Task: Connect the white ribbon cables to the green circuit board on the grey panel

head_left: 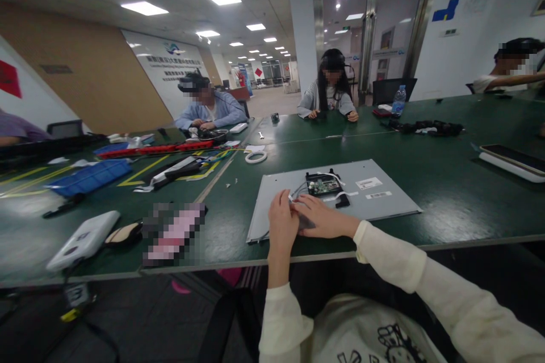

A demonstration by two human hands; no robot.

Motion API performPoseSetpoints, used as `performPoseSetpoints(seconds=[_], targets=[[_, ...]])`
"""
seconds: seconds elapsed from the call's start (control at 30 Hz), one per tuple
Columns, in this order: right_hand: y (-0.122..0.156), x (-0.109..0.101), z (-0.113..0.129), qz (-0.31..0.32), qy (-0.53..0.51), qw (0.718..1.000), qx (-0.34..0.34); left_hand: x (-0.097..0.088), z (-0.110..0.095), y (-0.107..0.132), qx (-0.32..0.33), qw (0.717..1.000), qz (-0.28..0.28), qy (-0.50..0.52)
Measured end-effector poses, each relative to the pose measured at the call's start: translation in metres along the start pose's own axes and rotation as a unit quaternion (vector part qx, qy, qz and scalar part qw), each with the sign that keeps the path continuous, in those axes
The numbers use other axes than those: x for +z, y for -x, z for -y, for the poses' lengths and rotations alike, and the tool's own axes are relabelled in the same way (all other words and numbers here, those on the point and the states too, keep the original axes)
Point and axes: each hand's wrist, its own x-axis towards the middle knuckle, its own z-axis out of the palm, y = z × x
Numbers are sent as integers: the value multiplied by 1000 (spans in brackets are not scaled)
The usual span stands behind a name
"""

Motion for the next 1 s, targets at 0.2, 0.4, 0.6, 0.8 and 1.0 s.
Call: performPoseSetpoints(seconds=[0.2, 0.4, 0.6, 0.8, 1.0], targets=[[-12, 2, -15, 31, 16, 999, 40, -2, -3, 1, 18, 1000, -12, -15], [-28, 5, -39, 36, 37, 992, 113, -2, -7, 3, 8, 999, -1, -31], [-42, 1, -68, 16, 64, 967, 245, 0, -8, 6, 9, 999, 16, -44], [-43, -4, -103, -12, 88, 930, 358, -1, -7, 8, 10, 998, 58, -36], [-37, -12, -131, -25, 106, 887, 449, 0, -5, 10, -6, 996, 77, -42]])
